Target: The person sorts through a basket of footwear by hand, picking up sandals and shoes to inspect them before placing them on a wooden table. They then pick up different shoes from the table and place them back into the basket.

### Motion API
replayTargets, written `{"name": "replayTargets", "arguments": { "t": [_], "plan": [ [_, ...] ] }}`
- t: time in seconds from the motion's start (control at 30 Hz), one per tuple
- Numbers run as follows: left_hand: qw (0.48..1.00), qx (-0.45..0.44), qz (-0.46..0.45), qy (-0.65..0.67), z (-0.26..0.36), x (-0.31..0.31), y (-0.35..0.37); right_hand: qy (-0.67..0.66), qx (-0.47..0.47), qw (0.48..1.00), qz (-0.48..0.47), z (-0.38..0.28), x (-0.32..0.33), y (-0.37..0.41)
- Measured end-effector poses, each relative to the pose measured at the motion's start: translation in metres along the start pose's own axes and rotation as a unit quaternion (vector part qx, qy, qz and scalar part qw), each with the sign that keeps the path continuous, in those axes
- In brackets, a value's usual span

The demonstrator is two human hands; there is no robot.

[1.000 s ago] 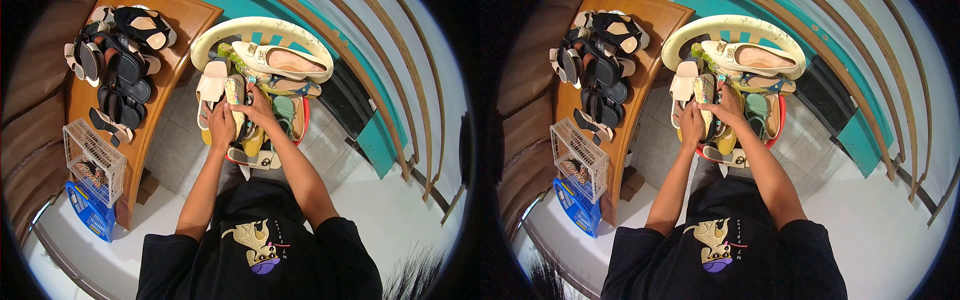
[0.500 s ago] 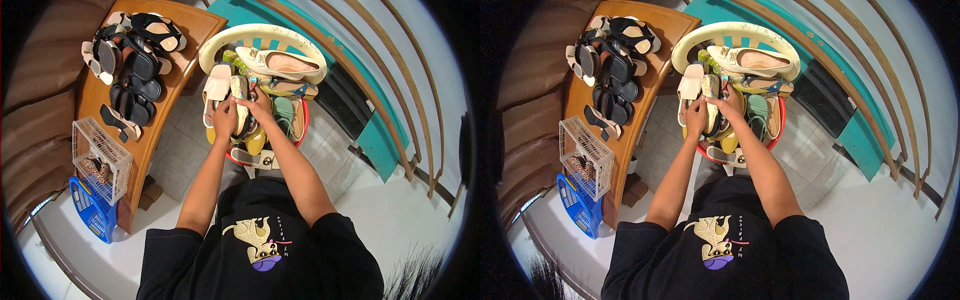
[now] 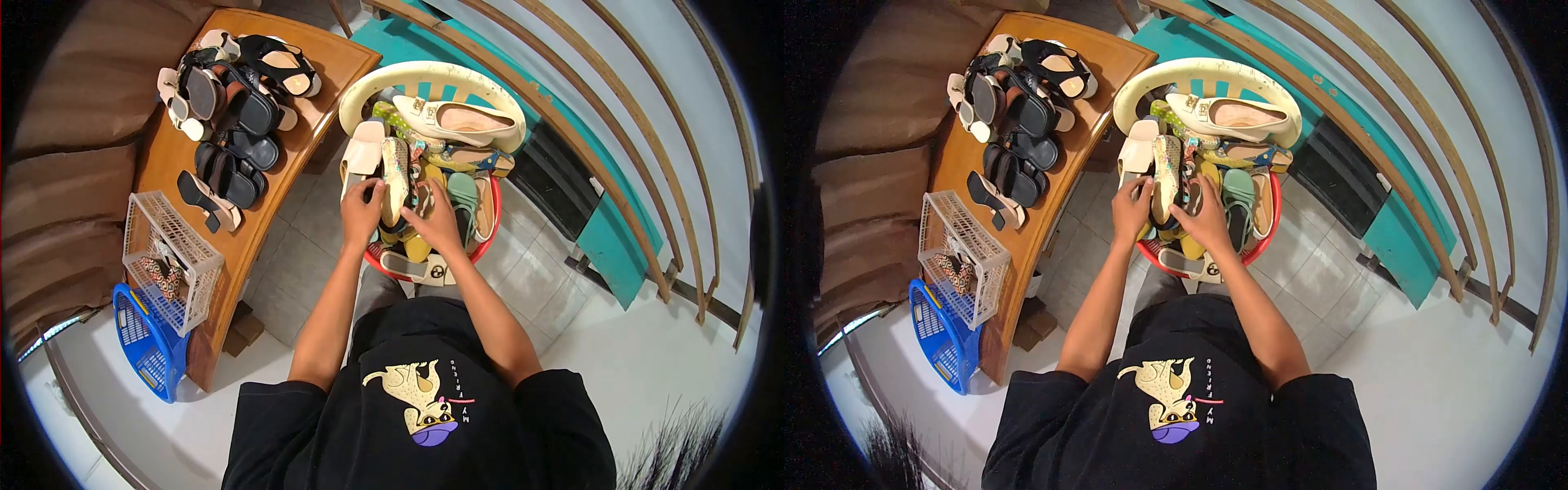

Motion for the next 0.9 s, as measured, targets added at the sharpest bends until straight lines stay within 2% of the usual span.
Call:
{"name": "replayTargets", "arguments": {
  "t": [0.07,0.1,0.13,0.27,0.4,0.5,0.6,0.67,0.83,0.9],
  "plan": [
    [1.000,0.002,0.008,0.003,0.002,0.008,0.010,-0.008,0.012,1.000,-0.009,-0.005,-0.004,0.013],
    [0.999,-0.033,0.017,0.019,0.008,0.013,0.015,-0.037,0.055,0.998,-0.009,-0.016,-0.005,0.019],
    [0.997,-0.069,0.024,0.034,0.013,0.019,0.020,-0.042,0.058,0.997,-0.011,-0.020,-0.009,0.024],
    [0.996,-0.039,0.017,0.074,0.003,0.040,0.041,0.039,0.132,0.989,0.062,-0.066,-0.011,0.050],
    [0.995,-0.033,0.020,0.096,-0.010,0.065,0.055,0.029,0.146,0.988,0.030,-0.101,-0.031,0.057],
    [0.993,-0.041,0.009,0.108,-0.025,0.086,0.058,0.051,0.142,0.988,0.032,-0.120,-0.047,0.061],
    [0.991,-0.033,-0.005,0.126,-0.044,0.115,0.053,0.005,0.114,0.993,0.022,-0.135,-0.070,0.059],
    [0.993,-0.023,-0.030,0.116,-0.060,0.134,0.045,0.011,0.114,0.992,0.048,-0.148,-0.085,0.058],
    [0.993,-0.022,-0.024,0.114,-0.098,0.202,0.013,0.001,0.068,0.996,0.053,-0.178,-0.139,0.055],
    [0.989,-0.028,-0.017,0.145,-0.110,0.230,0.000,0.004,0.077,0.996,0.037,-0.192,-0.165,0.052]
  ]
}}
Point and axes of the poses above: each hand's wrist, its own y-axis away from the middle knuckle, its own x-axis out of the back of the hand, z = x × y, the point moved 9 cm from there along -y, towards the middle knuckle, and after that the axes turned 7 degrees about -x, right-handed, at the moved point
